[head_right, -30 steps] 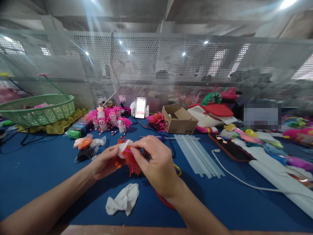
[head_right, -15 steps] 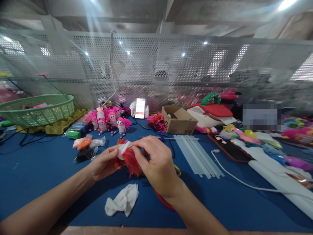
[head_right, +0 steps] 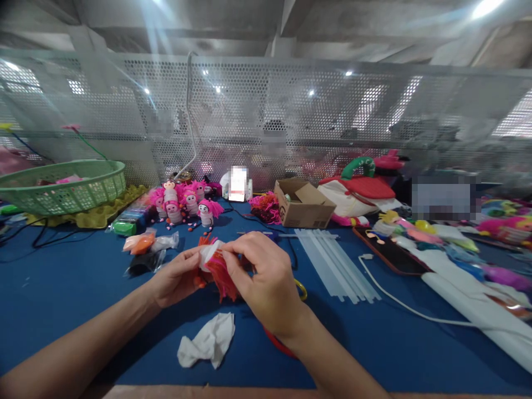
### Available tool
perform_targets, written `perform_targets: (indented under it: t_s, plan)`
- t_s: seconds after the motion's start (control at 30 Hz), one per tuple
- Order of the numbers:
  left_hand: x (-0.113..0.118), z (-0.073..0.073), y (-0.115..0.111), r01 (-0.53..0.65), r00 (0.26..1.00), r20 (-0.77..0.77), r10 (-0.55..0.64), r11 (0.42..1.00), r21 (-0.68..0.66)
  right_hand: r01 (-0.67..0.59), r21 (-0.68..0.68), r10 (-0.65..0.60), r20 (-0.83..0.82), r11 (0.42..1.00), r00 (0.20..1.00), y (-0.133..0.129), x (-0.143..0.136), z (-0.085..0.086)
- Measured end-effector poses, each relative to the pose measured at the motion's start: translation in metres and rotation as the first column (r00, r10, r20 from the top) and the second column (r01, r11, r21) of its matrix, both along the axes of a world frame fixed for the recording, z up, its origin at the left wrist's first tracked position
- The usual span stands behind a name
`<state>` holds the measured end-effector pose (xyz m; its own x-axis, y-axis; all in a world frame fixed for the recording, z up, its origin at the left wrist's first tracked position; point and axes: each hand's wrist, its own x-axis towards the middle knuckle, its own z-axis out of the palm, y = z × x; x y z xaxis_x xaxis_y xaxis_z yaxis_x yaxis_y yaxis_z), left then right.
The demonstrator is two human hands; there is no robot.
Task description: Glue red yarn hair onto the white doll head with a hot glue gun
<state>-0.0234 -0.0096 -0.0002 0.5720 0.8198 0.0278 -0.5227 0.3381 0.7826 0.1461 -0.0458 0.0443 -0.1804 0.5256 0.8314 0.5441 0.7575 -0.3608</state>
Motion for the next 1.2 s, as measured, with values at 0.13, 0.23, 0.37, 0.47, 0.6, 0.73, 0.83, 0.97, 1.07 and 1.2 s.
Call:
perform_targets:
  t_s: [0.13,0.23,0.37,0.47,0.6,0.73,0.83,0.97,1.07,1.2]
  plan:
    - [0.0001,0.0008,-0.0004,0.001,1.000,0.009,-0.001,1.000,0.008,-0.045,0.044,0.043,0.033,0.998,0.999,0.0010,0.0008,0.0008]
    - [0.0005,0.0012,-0.0001,0.001,1.000,0.007,-0.001,1.000,0.011,-0.042,0.083,0.037,0.054,0.996,0.998,0.0014,0.0011,0.0006]
    - [0.0008,0.0002,0.0005,0.003,1.000,-0.003,-0.003,1.000,0.012,-0.022,0.117,0.013,0.079,0.993,0.997,0.0021,0.0017,-0.0010]
    - [0.0004,-0.0010,0.0005,0.001,1.000,-0.006,-0.001,1.000,0.017,-0.020,0.130,0.008,0.095,0.991,0.995,0.0023,0.0021,-0.0014]
    - [-0.0003,-0.0010,0.0000,-0.015,1.000,-0.015,0.016,1.000,0.008,-0.025,0.129,0.013,0.098,0.991,0.995,0.0016,0.0027,0.0003]
    - [-0.0001,0.0008,-0.0005,-0.028,0.999,-0.028,0.028,1.000,-0.008,-0.047,0.103,0.040,0.061,0.994,0.997,-0.0002,0.0030,0.0016]
    - [0.0006,0.0025,-0.0011,-0.031,0.999,-0.025,0.031,0.999,-0.012,-0.063,0.094,0.060,0.034,0.994,0.998,-0.0019,0.0028,0.0020]
    - [0.0018,0.0040,-0.0021,-0.043,0.999,-0.001,0.043,0.999,-0.024,-0.043,0.065,0.044,-0.018,0.997,0.999,-0.0036,0.0021,0.0028]
    - [0.0021,0.0043,-0.0024,-0.062,0.998,0.010,0.062,0.997,-0.042,-0.020,0.046,0.022,-0.043,0.999,0.999,-0.0036,0.0018,0.0026]
    - [0.0015,0.0044,-0.0023,-0.055,0.998,0.022,0.056,0.997,-0.045,-0.063,0.002,0.063,-0.026,0.998,0.998,-0.0028,0.0017,0.0007]
